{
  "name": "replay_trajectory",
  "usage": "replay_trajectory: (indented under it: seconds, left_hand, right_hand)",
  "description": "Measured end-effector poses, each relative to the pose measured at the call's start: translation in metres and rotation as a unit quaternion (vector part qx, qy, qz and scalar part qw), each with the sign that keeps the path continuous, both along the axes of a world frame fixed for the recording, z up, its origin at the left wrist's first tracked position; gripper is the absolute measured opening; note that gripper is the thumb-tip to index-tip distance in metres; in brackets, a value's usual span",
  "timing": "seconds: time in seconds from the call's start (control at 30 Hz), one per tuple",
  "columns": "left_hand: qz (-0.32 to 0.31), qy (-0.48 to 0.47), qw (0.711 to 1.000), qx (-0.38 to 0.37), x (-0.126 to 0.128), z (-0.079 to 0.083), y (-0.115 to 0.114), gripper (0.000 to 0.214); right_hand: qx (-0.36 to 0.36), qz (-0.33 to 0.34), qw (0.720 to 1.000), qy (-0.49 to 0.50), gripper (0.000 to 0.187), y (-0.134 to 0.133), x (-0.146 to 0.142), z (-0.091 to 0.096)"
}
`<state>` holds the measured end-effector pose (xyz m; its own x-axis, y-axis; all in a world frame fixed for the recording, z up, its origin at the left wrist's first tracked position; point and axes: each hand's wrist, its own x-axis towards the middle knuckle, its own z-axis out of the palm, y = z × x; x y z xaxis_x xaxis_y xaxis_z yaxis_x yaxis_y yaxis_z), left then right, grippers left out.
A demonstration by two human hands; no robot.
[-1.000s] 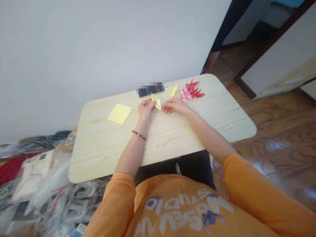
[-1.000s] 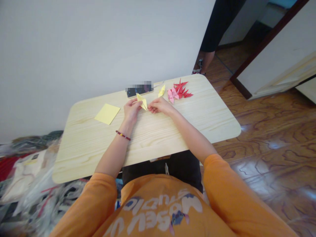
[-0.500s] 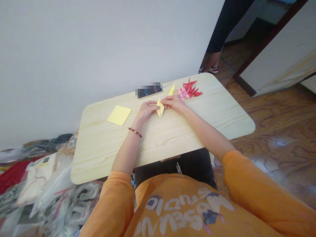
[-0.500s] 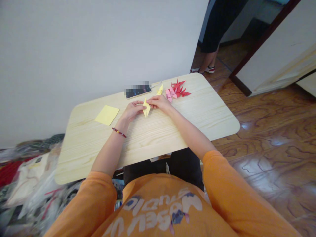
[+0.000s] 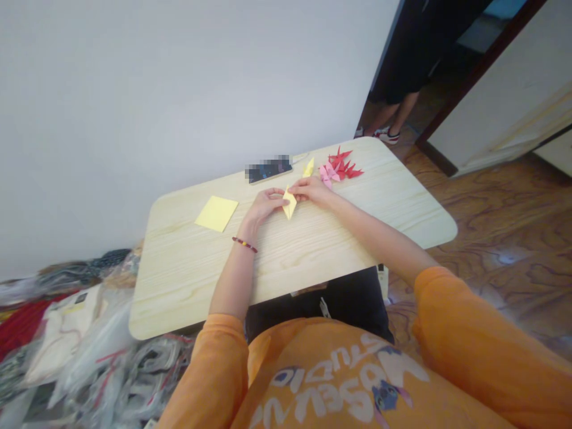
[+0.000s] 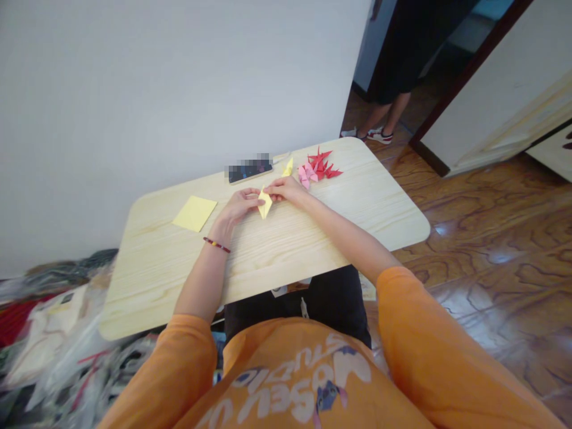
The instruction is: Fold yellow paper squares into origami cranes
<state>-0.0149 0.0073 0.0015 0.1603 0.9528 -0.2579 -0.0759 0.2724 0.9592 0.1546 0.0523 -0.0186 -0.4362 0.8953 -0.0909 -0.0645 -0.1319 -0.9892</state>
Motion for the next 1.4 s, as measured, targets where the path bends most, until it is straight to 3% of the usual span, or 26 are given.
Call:
replay_trajectory:
  seconds: [0.37,0.63,0.77,1.03,1.4]
  left_hand:
    - [-0.075,0.011,0.997,0.010,-0.003,0.002,-0.001,0.047]
    - [-0.079,0.011,0.997,0.014,-0.003,0.006,-0.004,0.048]
    - [-0.079,0.012,0.997,0.013,-0.003,0.006,-0.005,0.047]
    - [-0.009,0.017,0.999,0.029,0.004,0.000,-0.004,0.047]
    - [-0.003,0.016,1.000,0.023,0.012,-0.006,-0.007,0.062]
  right_hand:
    - [-0.038,0.010,0.999,0.024,0.027,-0.005,0.004,0.008]
    - [-0.069,0.006,0.995,0.065,0.036,-0.006,0.004,0.008]
    - [-0.025,0.028,0.999,0.031,0.034,-0.007,0.005,0.006]
    - [-0.013,-0.060,0.998,0.011,0.033,-0.012,0.000,0.008]
    - [-0.011,-0.100,0.995,0.016,0.035,-0.014,-0.004,0.006]
